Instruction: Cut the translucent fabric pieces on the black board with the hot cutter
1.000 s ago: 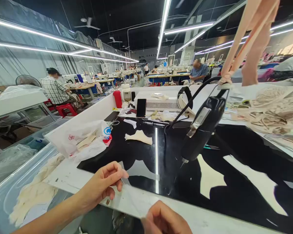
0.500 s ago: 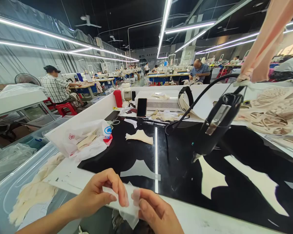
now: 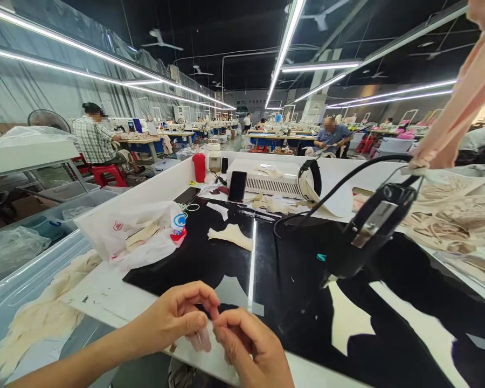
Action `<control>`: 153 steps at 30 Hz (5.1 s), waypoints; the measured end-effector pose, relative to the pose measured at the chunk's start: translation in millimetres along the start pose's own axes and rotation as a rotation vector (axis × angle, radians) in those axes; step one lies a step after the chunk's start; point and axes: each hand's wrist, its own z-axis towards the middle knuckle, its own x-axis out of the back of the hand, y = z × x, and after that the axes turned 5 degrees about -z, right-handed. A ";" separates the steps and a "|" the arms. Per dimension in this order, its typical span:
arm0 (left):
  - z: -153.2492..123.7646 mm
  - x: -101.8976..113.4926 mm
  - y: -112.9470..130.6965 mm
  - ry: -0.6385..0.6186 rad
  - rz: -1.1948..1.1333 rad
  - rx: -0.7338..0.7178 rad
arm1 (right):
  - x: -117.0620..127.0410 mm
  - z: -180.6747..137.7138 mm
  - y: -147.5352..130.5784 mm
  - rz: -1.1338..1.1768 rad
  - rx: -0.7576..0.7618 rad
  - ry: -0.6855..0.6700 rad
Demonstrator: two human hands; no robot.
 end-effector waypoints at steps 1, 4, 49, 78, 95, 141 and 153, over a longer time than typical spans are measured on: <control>1.0 -1.3 0.9 -0.001 0.015 0.023 | -0.1 2.3 0.7 -0.006 0.007 0.005; 5.1 -4.6 2.4 0.045 0.043 0.071 | -0.1 8.6 6.3 -0.046 0.008 0.061; 58.5 0.7 13.5 0.099 0.163 -0.030 | 19.8 26.8 26.7 -0.208 0.030 0.319; 54.3 10.2 -9.3 0.206 1.358 -0.249 | 27.1 45.8 46.1 -1.072 0.641 0.275; 52.5 6.7 -10.7 0.205 1.529 -0.255 | 21.6 47.8 48.3 -1.114 0.655 0.237; 54.5 8.3 -44.5 0.184 1.624 -0.985 | 17.8 47.3 53.6 -1.081 0.625 0.269; 54.3 8.6 -45.7 0.182 1.679 -0.996 | 18.7 47.4 52.5 -1.128 0.647 0.274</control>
